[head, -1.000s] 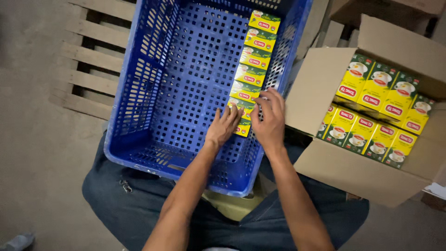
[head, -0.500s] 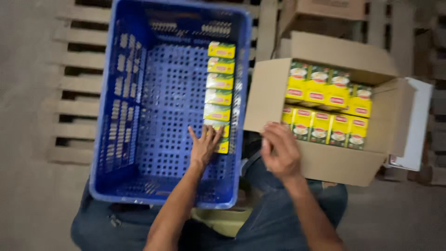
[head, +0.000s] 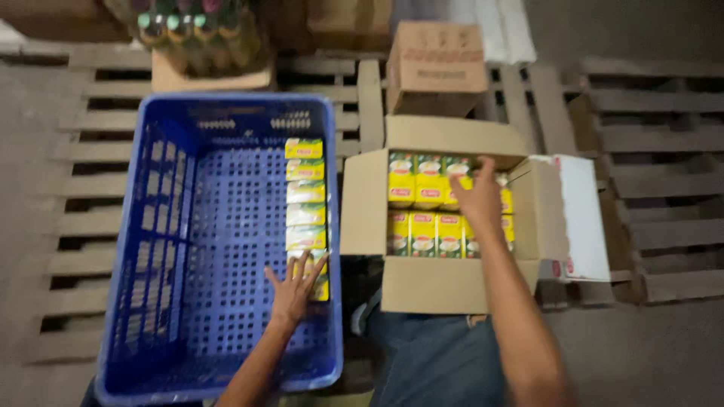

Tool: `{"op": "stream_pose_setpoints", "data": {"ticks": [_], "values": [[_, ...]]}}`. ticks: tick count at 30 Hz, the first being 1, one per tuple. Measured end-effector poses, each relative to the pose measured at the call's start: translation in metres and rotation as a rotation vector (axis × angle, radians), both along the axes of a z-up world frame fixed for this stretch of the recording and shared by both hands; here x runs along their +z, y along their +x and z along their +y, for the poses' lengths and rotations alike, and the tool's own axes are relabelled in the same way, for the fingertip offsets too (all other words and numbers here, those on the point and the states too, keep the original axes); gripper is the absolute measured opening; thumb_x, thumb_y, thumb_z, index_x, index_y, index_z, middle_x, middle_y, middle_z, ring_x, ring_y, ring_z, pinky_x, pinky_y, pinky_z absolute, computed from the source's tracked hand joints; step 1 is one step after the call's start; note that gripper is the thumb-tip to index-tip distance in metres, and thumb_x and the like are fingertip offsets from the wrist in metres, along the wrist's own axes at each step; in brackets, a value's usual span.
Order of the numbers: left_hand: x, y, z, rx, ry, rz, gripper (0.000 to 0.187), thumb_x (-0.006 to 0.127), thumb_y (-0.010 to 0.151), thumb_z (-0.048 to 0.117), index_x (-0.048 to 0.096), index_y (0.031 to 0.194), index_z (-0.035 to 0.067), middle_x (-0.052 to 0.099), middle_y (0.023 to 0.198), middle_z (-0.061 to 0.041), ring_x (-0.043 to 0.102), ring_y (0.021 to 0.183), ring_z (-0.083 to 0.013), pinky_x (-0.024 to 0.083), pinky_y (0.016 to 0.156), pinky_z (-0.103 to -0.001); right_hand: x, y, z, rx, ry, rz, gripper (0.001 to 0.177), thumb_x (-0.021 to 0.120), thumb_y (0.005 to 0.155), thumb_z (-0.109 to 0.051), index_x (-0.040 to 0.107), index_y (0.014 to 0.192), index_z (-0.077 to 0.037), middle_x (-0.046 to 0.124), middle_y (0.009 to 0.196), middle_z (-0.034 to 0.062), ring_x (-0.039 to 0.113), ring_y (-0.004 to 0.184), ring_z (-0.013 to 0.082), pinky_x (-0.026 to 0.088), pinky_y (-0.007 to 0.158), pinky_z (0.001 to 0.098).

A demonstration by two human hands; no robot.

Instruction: The person opens a cardboard box and transfers small yellow and green boxes into a blue plastic basket. They arrange the boxes in neat rows inside the basket.

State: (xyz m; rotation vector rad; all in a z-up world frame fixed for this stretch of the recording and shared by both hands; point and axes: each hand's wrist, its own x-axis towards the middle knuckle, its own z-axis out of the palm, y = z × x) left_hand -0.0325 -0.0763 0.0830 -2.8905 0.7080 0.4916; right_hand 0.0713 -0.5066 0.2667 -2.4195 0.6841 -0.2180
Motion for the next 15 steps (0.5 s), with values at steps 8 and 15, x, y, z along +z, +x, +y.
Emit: {"op": "stream_pose_setpoints", "data": {"ticks": [8, 15], "values": [[0.037, 0.001, 0.064, 0.306, -0.300, 0.204, 0.134, 0.093, 0.079, 0.078, 0.010, 0.176, 0.039, -0.007, 0.189, -0.009, 0.012, 0.171, -0.0362, 0.013, 0.120, -0.090, 0.044, 0.022, 0.013, -0.106, 0.116, 0.338, 0.074, 0.075, 0.090, -0.044, 0.042, 0.151, -0.016, 0.069, 0.137, 0.0225, 0.069, 0.120, 0.0454, 0.051, 0.094, 0.0553], [0.037, -0.026, 0.129, 0.620, -0.433, 0.074, 0.113, 0.091, 0.075, 0.063, 0.032, 0.170, 0.045, 0.007, 0.190, -0.007, 0.040, 0.160, -0.0330, 0.035, 0.112, -0.086, 0.058, 0.004, 0.009, -0.108, 0.082, 0.337, 0.078, 0.076, 0.093, -0.036, 0.035, 0.157, -0.022, 0.059, 0.145, 0.0234, 0.067, 0.116, 0.0426, 0.052, 0.091, 0.0592]]}}
